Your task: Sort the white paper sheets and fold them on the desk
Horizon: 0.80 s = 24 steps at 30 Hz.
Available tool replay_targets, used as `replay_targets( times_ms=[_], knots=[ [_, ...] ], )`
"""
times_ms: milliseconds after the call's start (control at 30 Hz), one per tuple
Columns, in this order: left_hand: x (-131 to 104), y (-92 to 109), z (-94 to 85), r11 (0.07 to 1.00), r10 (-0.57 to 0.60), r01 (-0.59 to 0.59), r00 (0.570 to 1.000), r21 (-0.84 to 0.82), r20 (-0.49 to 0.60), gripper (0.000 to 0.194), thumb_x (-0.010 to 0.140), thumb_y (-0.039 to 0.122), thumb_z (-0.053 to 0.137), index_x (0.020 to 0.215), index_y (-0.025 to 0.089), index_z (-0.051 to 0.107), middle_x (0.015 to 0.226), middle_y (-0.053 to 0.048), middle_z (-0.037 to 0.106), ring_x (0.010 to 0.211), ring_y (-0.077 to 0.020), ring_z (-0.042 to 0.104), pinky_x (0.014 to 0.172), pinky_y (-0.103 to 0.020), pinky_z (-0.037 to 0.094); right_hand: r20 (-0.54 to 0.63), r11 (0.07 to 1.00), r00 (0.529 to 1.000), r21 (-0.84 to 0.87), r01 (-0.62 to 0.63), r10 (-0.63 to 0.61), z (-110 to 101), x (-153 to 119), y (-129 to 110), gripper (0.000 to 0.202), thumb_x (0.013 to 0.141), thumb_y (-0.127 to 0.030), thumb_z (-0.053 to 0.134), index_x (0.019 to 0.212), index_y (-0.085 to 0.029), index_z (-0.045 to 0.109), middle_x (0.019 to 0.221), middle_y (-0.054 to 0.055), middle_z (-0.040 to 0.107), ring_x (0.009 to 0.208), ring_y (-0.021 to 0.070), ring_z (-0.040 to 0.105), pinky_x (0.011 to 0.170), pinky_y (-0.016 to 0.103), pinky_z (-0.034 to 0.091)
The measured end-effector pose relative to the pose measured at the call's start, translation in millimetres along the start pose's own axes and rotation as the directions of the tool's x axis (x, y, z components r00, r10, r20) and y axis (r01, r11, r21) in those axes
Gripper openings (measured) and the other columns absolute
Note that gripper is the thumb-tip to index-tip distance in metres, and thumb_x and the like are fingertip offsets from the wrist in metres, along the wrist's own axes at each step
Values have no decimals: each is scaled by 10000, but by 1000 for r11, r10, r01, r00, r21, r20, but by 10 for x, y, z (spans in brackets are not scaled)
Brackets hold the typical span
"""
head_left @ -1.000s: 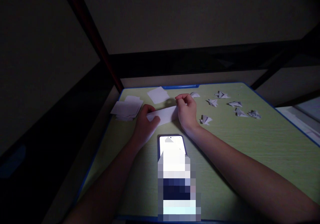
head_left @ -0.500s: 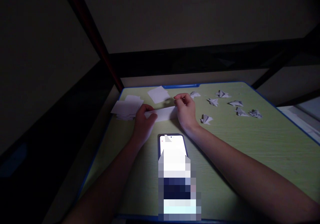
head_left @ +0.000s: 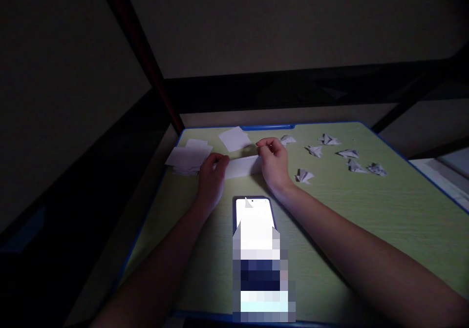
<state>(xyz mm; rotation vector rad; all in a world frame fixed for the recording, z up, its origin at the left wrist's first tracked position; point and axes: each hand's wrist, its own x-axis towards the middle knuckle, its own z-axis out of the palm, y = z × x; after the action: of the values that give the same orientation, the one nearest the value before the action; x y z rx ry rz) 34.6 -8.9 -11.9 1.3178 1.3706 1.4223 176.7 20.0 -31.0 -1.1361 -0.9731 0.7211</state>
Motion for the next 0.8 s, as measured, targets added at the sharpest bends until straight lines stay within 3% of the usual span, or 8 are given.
replay_targets(
  times_ms=[800],
  knots=[
    [-26,71,-17,999,-2,2,1000,40,-1,140,731,251,551,605,193,529,619,19,500,689,-159,485,678,-266,392,38,1000,999,2,-13,13,5,-2,-17,69,676,-195,510,700,-203,574,590,-48,483,590,136,444,572,282,335]
  ],
)
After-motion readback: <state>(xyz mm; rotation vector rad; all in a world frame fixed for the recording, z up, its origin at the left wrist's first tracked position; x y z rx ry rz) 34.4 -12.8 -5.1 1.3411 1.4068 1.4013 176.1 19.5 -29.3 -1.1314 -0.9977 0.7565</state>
